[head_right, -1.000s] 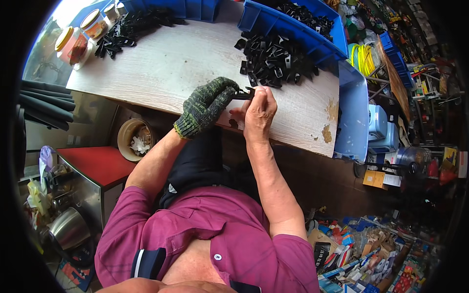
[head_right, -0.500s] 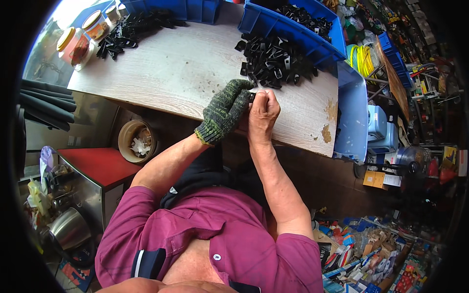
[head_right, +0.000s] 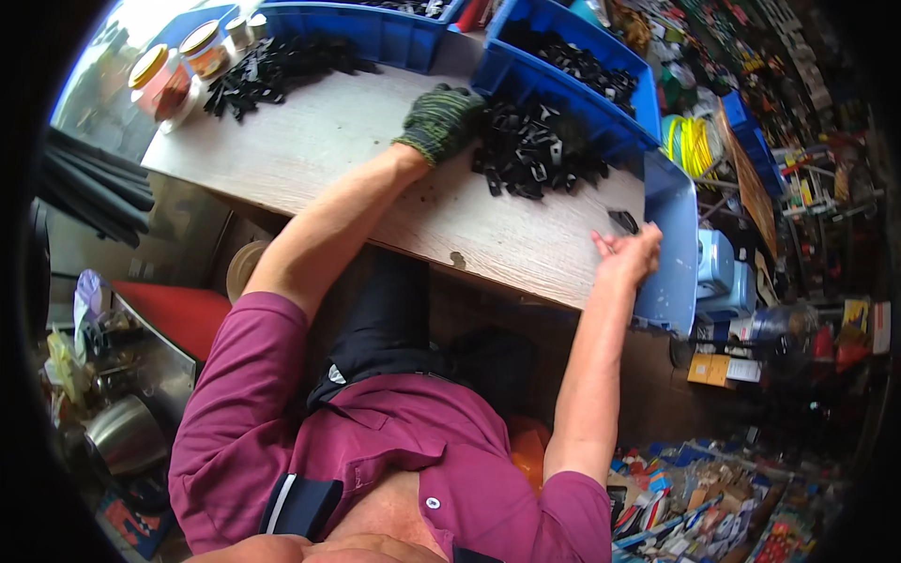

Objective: Manually assembling and inspecting small black plastic industrial components at a workbench.

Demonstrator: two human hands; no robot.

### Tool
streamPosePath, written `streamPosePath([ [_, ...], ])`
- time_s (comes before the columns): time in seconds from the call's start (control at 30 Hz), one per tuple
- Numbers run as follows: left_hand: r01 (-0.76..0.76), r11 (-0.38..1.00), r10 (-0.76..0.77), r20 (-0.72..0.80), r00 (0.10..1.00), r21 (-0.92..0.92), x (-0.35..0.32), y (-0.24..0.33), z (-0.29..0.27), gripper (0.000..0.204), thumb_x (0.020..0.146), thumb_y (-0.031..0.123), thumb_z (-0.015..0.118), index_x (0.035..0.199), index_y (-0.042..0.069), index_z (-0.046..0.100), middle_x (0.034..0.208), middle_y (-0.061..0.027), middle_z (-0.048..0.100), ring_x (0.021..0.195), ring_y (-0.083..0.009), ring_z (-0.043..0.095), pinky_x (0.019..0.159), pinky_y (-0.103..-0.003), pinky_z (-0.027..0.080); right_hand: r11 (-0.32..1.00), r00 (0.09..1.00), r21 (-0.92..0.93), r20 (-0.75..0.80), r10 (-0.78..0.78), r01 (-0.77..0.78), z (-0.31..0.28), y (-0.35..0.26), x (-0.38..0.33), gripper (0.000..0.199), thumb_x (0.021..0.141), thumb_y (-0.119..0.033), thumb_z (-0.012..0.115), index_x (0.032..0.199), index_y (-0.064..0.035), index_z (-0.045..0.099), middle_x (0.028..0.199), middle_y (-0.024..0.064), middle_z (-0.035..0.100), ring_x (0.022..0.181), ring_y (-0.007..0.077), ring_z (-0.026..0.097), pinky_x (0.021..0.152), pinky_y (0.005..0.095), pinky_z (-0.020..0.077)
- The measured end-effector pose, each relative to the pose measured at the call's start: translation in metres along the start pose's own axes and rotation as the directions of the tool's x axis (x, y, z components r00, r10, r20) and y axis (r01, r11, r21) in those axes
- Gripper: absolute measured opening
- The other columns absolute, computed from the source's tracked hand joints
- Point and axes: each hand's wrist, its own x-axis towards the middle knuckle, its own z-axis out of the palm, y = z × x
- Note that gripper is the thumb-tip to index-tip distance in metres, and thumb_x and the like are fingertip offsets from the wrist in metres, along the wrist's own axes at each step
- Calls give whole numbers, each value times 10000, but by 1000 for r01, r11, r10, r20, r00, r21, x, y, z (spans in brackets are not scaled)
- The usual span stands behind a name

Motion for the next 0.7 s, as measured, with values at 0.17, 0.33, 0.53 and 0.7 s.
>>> streamPosePath([
  [0.17, 90, 995, -86, 80, 993, -48, -6, 8, -7, 138, 767, 205, 703, 846, 94, 724, 830, -171, 712, 823, -365, 700, 754, -481, 548, 994, 995, -93, 69, 70, -64, -8, 8, -16, 450, 911, -360, 623, 1177, -7, 538, 514, 40, 318, 523, 214, 474, 709, 593, 586],
  [0.33, 256, 938, -243, 85, 966, -233, -29, 4, -18, 180, 833, 234, 671, 886, 71, 724, 830, -163, 713, 843, -345, 698, 760, -443, 546, 979, 883, -187, 440, 161, -85, 21, 35, -61, 394, 915, -348, 677, 1138, -40, 570, 491, 3, 361, 425, 160, 457, 598, 479, 593],
  [0.53, 543, 309, -170, 516, 840, -781, -57, 36, -38, 163, 889, 190, 709, 916, 32, 734, 740, -57, 689, 635, -108, 618, 590, -289, 506, 987, 615, -152, 784, 84, 58, 54, 59, -100, 320, 930, -283, 710, 1123, -47, 613, 497, -20, 427, 396, 101, 419, 453, 311, 495],
  [0.7, 212, 409, -127, 175, 976, -888, -87, 56, -21, 160, 924, 154, 639, 1003, 22, 682, 925, -95, 685, 729, -210, 647, 643, -341, 527, 978, 618, -156, 785, 36, 141, 55, 68, -105, 255, 935, -250, 711, 1092, -66, 629, 570, -59, 478, 426, 58, 382, 443, 240, 402],
])
